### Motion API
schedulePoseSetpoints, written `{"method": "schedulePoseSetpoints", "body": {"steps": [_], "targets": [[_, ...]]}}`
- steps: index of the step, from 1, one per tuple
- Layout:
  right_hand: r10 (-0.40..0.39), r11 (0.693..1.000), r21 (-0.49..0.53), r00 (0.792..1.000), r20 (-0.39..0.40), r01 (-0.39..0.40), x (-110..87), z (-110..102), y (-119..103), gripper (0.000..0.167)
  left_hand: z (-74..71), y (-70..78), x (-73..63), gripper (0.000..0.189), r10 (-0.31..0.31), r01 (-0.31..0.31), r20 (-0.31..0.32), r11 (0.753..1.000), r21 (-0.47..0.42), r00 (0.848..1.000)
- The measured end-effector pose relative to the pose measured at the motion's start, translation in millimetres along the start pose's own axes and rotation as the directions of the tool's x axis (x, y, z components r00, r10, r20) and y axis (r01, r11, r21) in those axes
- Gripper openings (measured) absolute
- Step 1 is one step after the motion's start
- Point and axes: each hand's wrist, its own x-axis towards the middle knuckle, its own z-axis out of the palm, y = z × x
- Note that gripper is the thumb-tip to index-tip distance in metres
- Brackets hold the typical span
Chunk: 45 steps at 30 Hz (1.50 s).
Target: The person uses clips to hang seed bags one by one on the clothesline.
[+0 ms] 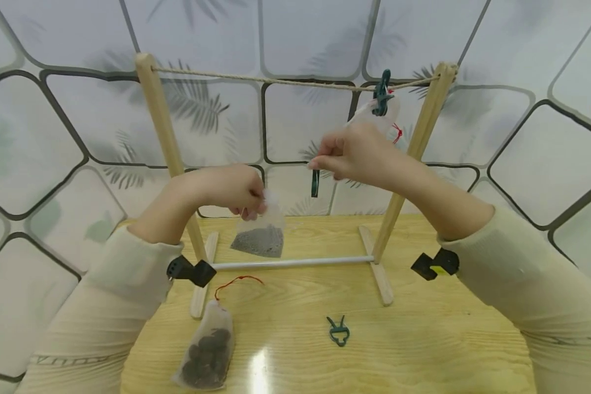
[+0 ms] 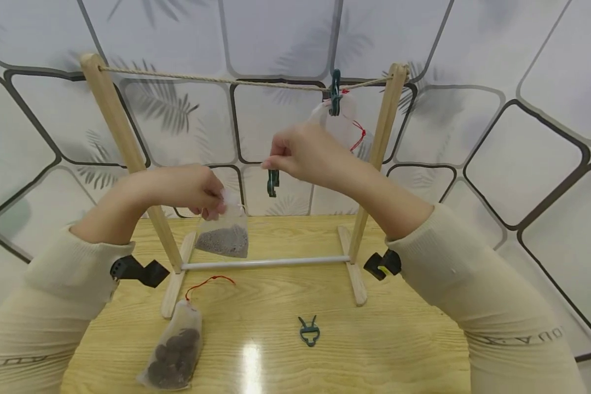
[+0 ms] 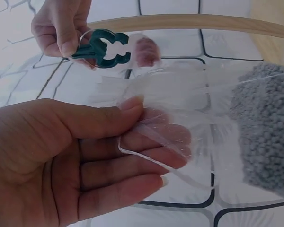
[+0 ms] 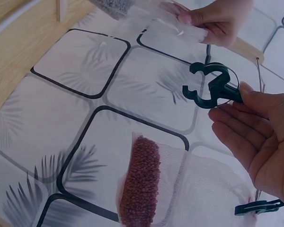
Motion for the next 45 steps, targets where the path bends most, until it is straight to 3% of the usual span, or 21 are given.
{"method": "schedulePoseSetpoints", "body": {"steps": [3, 9, 14, 17, 20, 25, 27, 30, 33, 36, 41, 45], "targets": [[0.079, 0.996, 0.044, 0.997, 0.005, -0.079, 6.3, -5, -3, 0.017, -6.6, 1.2, 0.2, 0.022, 0.015, -0.016, -0.083, 1.000, -0.012, 0.996], [0.036, 0.997, -0.071, 0.994, -0.103, -0.044, 16.2, -23, -10, 0.020, -16.6, 0.8, 5.3, 0.021, 0.018, -0.032, -0.276, 0.998, -0.046, 0.961], [0.008, 0.995, -0.101, 0.983, -0.186, -0.027, 21.5, -37, -13, 0.021, -24.9, 0.5, 13.0, 0.021, 0.030, -0.052, -0.359, 0.997, -0.052, 0.933], [0.022, 0.997, -0.067, 0.978, -0.207, -0.037, 24.2, -42, -12, 0.023, -26.0, 1.6, 18.6, 0.021, 0.034, -0.056, -0.400, 0.998, -0.043, 0.916], [0.033, 0.999, -0.010, 0.972, -0.234, -0.037, 27.5, -45, -12, 0.024, -23.6, 1.8, 24.6, 0.022, 0.024, -0.058, -0.469, 0.997, -0.059, 0.883], [0.043, 0.988, 0.156, 0.962, -0.270, 0.000, 34.8, -48, -11, 0.021, -16.4, 0.9, 36.8, 0.023, 0.009, -0.107, -0.594, 0.986, -0.129, 0.804], [0.055, 0.961, 0.277, 0.960, -0.274, 0.024, 38.2, -50, -9, 0.018, -12.9, 0.7, 41.3, 0.022, 0.004, -0.129, -0.631, 0.980, -0.152, 0.776], [0.065, 0.909, 0.410, 0.949, -0.308, 0.071, 43.5, -54, -4, 0.015, -8.4, 0.7, 46.3, 0.022, 0.003, -0.143, -0.663, 0.977, -0.157, 0.749], [0.088, 0.887, 0.453, 0.929, -0.359, 0.091, 48.2, -62, 0, 0.014, -6.6, 1.2, 49.4, 0.021, 0.004, -0.142, -0.672, 0.978, -0.151, 0.741], [0.112, 0.900, 0.432, 0.919, -0.377, 0.067, 53.2, -68, 3, 0.014, -8.4, 3.4, 50.4, 0.022, -0.019, -0.131, -0.673, 0.976, -0.171, 0.739], [0.123, 0.942, 0.335, 0.929, -0.350, 0.002, 62.0, -75, 4, 0.019, -14.7, 8.1, 50.9, 0.024, -0.051, -0.118, -0.691, 0.974, -0.194, 0.721], [0.145, 0.950, 0.308, 0.941, -0.306, -0.046, 68.4, -76, 5, 0.020, -19.1, 10.9, 52.0, 0.024, -0.054, -0.128, -0.713, 0.972, -0.199, 0.699]]}}
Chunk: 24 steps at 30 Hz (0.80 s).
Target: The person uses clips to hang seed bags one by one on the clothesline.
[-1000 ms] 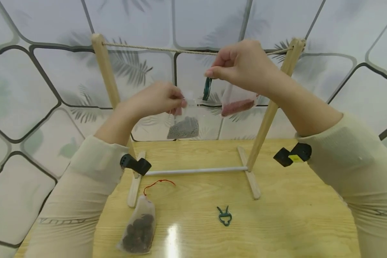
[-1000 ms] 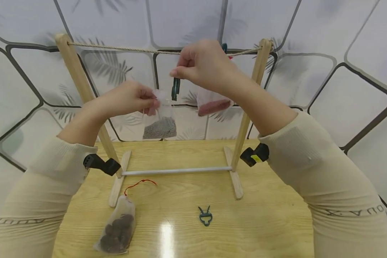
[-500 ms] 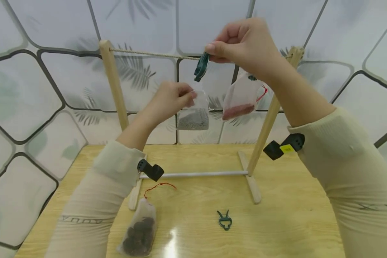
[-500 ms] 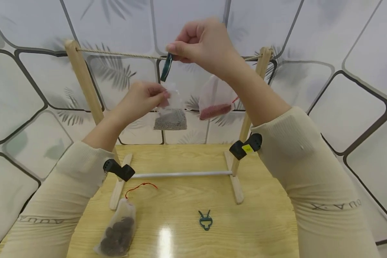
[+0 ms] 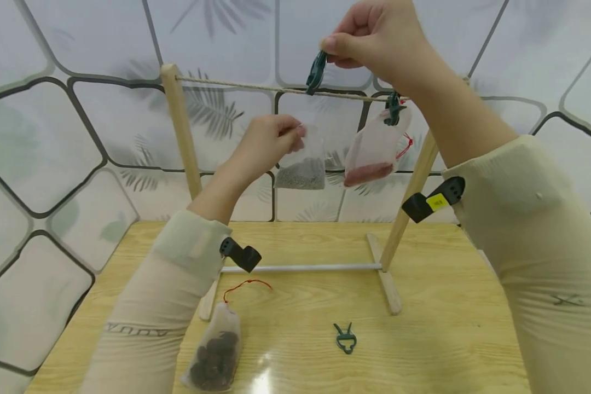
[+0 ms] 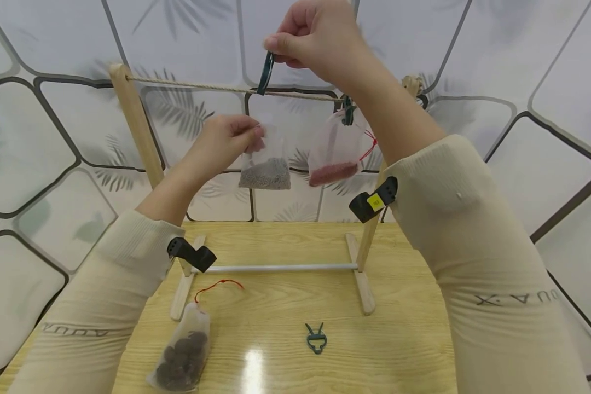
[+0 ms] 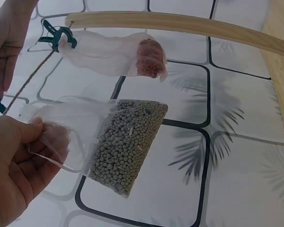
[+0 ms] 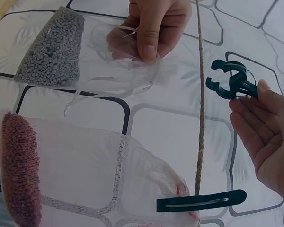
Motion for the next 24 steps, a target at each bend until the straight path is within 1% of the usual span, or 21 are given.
{"method": "schedulePoseSetpoints", "body": {"steps": [3, 7, 10, 14, 17, 20, 24], "targets": [[0.024, 0.999, -0.034, 0.999, 0.034, -0.023, 3.6, 2, 1, 0.023, -1.6, 2.2, 2.0, 0.024, 0.004, -0.004, -0.008, 0.999, 0.033, 1.000], [0.078, 0.990, -0.120, 0.995, 0.064, -0.070, 6.5, 1, 6, 0.028, -3.9, 7.5, 4.0, 0.026, -0.001, -0.001, 0.015, 0.988, 0.155, 1.000], [0.125, 0.983, -0.141, 0.989, 0.079, -0.113, 8.1, 0, 11, 0.030, -4.0, 11.3, 5.3, 0.028, -0.014, 0.009, 0.022, 0.975, 0.223, 1.000], [0.145, 0.983, -0.131, 0.981, 0.126, -0.129, 7.2, 0, 20, 0.031, -0.8, 12.2, 8.1, 0.027, -0.005, 0.005, -0.003, 0.979, 0.204, 1.000], [0.132, 0.987, -0.114, 0.979, 0.157, -0.114, 5.5, 0, 23, 0.031, 1.5, 10.4, 8.9, 0.026, 0.022, -0.018, -0.021, 0.985, 0.170, 1.000], [0.111, 0.992, -0.083, 0.982, 0.155, -0.099, 4.8, -1, 24, 0.030, 2.8, 8.5, 8.4, 0.026, 0.045, -0.039, -0.035, 0.988, 0.152, 0.998], [0.103, 0.992, -0.093, 0.984, 0.143, -0.090, 4.4, -2, 22, 0.029, 3.3, 6.8, 7.2, 0.026, 0.059, -0.053, -0.048, 0.990, 0.129, 0.997]]}}
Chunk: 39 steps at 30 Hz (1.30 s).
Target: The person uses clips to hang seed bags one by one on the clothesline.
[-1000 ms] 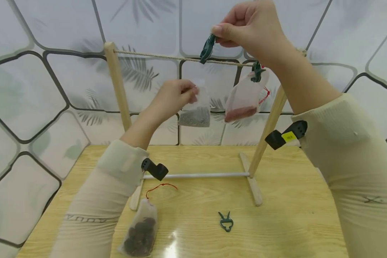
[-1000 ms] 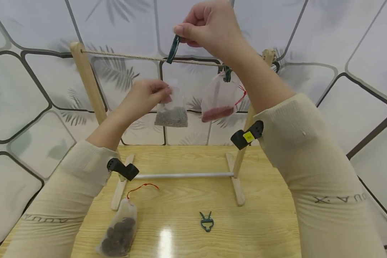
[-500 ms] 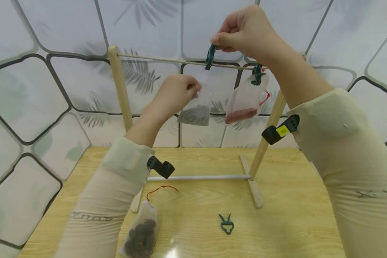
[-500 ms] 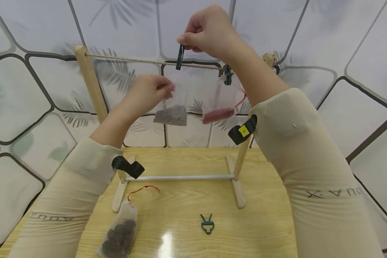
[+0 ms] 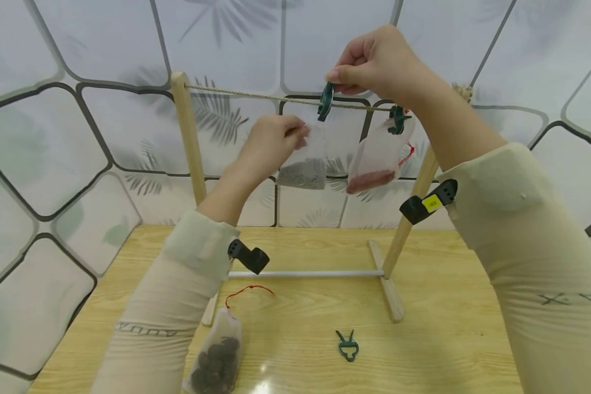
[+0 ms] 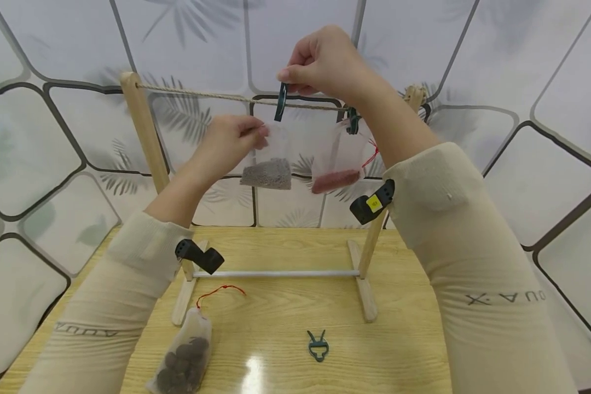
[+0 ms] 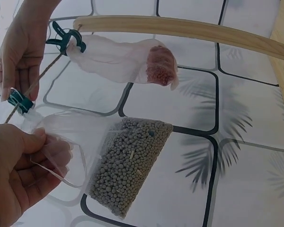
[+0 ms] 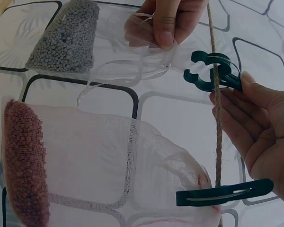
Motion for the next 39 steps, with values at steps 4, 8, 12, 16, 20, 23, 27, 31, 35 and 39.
{"method": "schedulePoseSetpoints", "body": {"steps": [4, 8, 12, 16, 20, 23, 27, 31, 35, 39], "targets": [[-0.018, 1.000, -0.002, 1.000, -0.011, 0.018, -0.3, 1, 0, 0.028, 1.3, -0.5, -1.5, 0.023, 0.079, -0.080, -0.050, 0.997, -0.003, 0.996], [-0.032, 0.999, 0.032, 0.999, 0.007, 0.032, -1.6, 3, 0, 0.026, 5.1, -1.5, -2.8, 0.020, 0.168, -0.173, -0.144, 0.985, -0.025, 0.975], [-0.034, 0.999, 0.030, 0.998, 0.049, 0.033, -2.9, 5, 0, 0.025, 7.9, 1.1, -2.3, 0.020, 0.178, -0.190, -0.196, 0.981, -0.046, 0.964], [-0.049, 0.999, 0.020, 0.997, 0.054, 0.048, -2.8, 7, 0, 0.025, 10.8, 4.3, 0.0, 0.021, 0.155, -0.169, -0.233, 0.985, -0.042, 0.960], [-0.036, 0.999, -0.032, 0.997, 0.073, 0.039, -3.6, 7, 0, 0.026, 12.5, 3.2, 0.2, 0.022, 0.136, -0.142, -0.253, 0.990, -0.004, 0.958], [-0.015, 0.995, -0.093, 0.994, 0.111, 0.025, -5.1, 6, -1, 0.030, 12.7, 2.6, -1.2, 0.023, 0.106, -0.103, -0.231, 0.994, 0.022, 0.967], [0.036, 0.989, -0.150, 0.982, 0.183, -0.008, -7.7, 5, -3, 0.042, 14.4, 0.0, -2.0, 0.025, 0.065, -0.065, -0.194, 0.998, 0.004, 0.979], [0.054, 0.978, -0.207, 0.972, 0.228, -0.006, -9.7, 6, -3, 0.049, 16.5, -5.1, -3.7, 0.024, 0.075, -0.085, -0.187, 0.995, -0.049, 0.980], [0.016, 0.965, -0.260, 0.977, 0.213, 0.041, -13.4, 10, -5, 0.049, 18.1, -10.6, -8.3, 0.022, 0.124, -0.140, -0.193, 0.988, -0.069, 0.973], [-0.029, 0.937, -0.338, 0.985, 0.169, 0.085, -19.7, 15, -9, 0.044, 20.2, -15.6, -13.0, 0.023, 0.152, -0.162, -0.147, 0.985, -0.061, 0.977]]}}
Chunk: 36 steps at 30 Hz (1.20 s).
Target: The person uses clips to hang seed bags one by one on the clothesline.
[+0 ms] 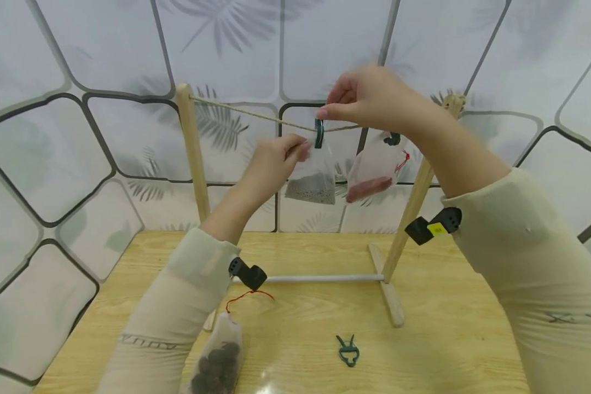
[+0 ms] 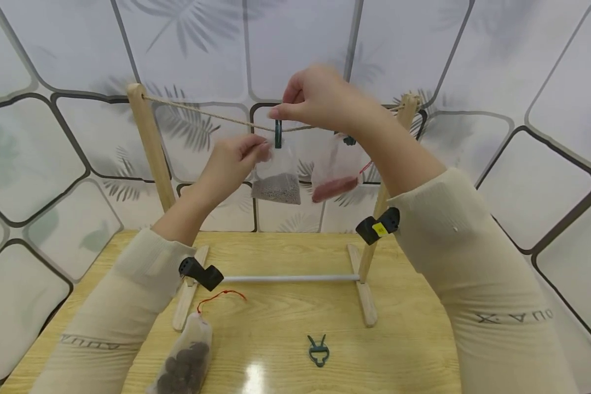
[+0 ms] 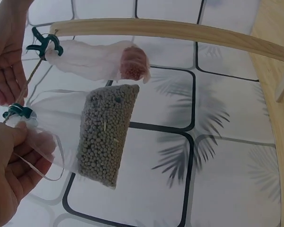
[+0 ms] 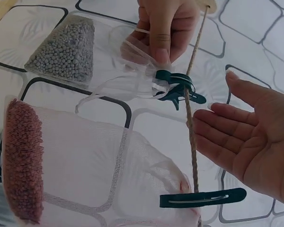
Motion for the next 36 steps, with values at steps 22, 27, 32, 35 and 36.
{"method": "schedulePoseSetpoints", "body": {"steps": [22, 27, 32, 35, 36], "targets": [[-0.322, 0.919, -0.216, 0.944, 0.065, 0.329, -32.8, 29, -8, 0.030, -32.6, 7.5, -25.0, 0.032, -0.349, 0.209, 0.545, 0.930, 0.304, 0.762], [-0.253, 0.941, -0.150, 0.925, 0.285, 0.304, -36.0, 50, -2, 0.036, -33.1, -1.8, -39.4, 0.023, -0.381, 0.218, 0.692, 0.924, 0.315, 0.613], [-0.244, 0.935, -0.117, 0.846, 0.473, 0.335, -41.9, 83, 6, 0.035, -24.5, -14.6, -61.3, 0.024, -0.435, 0.289, 0.782, 0.897, 0.334, 0.447], [-0.277, 0.925, -0.090, 0.815, 0.509, 0.370, -47.6, 100, 11, 0.032, -17.9, -24.7, -79.2, 0.023, -0.433, 0.300, 0.812, 0.894, 0.332, 0.391], [-0.292, 0.919, -0.085, 0.811, 0.507, 0.385, -49.5, 106, 13, 0.031, -16.0, -28.4, -86.0, 0.020, -0.429, 0.299, 0.818, 0.896, 0.329, 0.384]]}}
